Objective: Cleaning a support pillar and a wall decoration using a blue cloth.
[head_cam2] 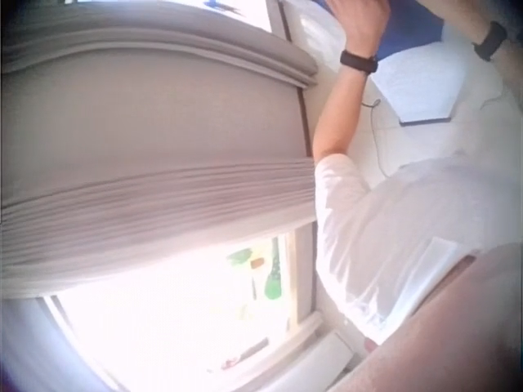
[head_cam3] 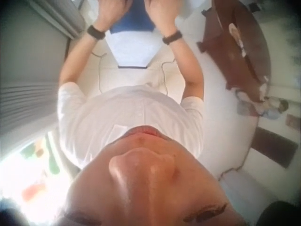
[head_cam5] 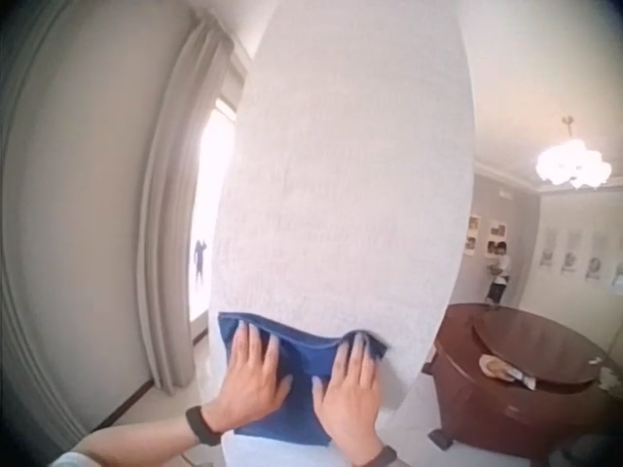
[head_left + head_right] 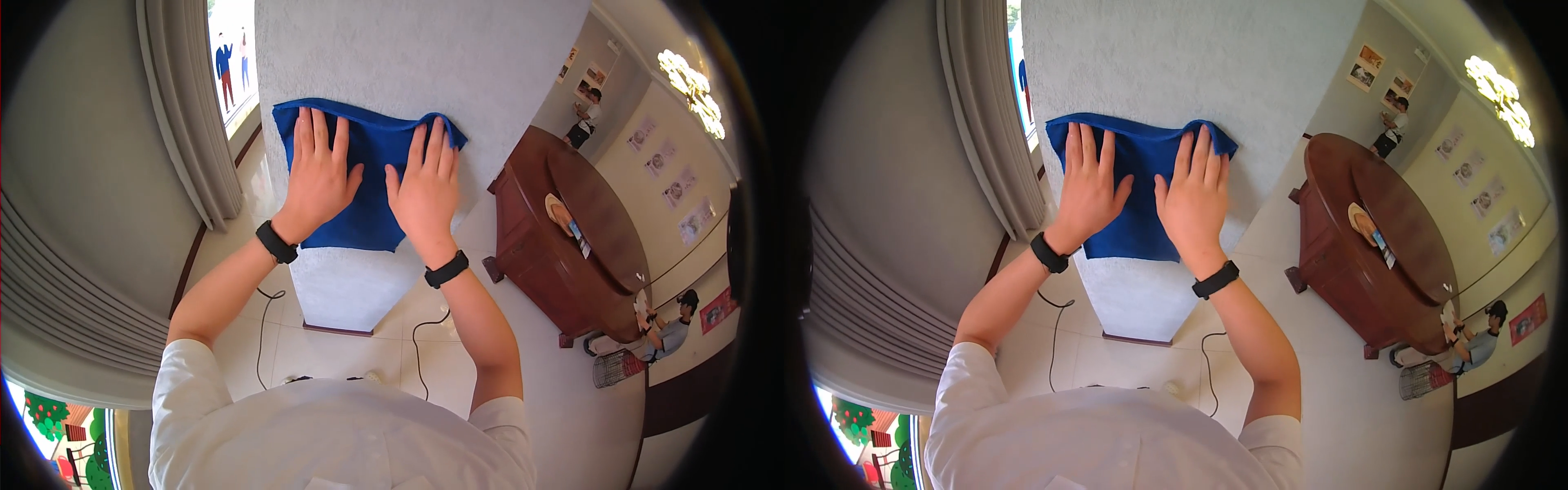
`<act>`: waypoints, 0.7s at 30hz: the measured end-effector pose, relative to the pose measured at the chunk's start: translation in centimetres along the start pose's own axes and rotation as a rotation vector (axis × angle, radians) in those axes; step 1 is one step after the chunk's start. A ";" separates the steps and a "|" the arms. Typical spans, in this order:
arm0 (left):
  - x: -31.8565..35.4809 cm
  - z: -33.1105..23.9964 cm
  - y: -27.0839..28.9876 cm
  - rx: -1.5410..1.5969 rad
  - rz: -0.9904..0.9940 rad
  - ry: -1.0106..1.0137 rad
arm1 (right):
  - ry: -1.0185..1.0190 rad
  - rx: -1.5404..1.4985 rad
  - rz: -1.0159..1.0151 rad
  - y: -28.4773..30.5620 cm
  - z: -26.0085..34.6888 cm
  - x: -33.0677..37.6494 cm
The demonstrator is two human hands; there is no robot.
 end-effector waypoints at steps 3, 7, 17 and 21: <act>-0.1 -0.2 -0.3 -0.018 0.000 -0.003 | -0.021 0.002 0.003 -0.2 0.6 -0.1; 0.0 0.1 -0.7 -0.063 0.036 -0.019 | -0.046 0.009 0.018 -1.1 0.5 -0.3; -9.0 -1.5 3.4 -0.206 -0.189 -0.192 | 0.041 0.057 -0.317 1.6 -5.0 -8.4; -17.9 -3.2 8.8 -0.358 -0.260 -0.298 | 0.142 0.113 -0.544 5.3 -9.0 -16.1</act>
Point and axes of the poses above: each hand's wrist, its own x-axis away from the middle knuckle, its own y-axis out of the back of the hand, z = x × y, the point moved 1 cm from there along -x, towards the middle knuckle, and after that the axes turned 4 degrees about x, right-handed, at the moved point
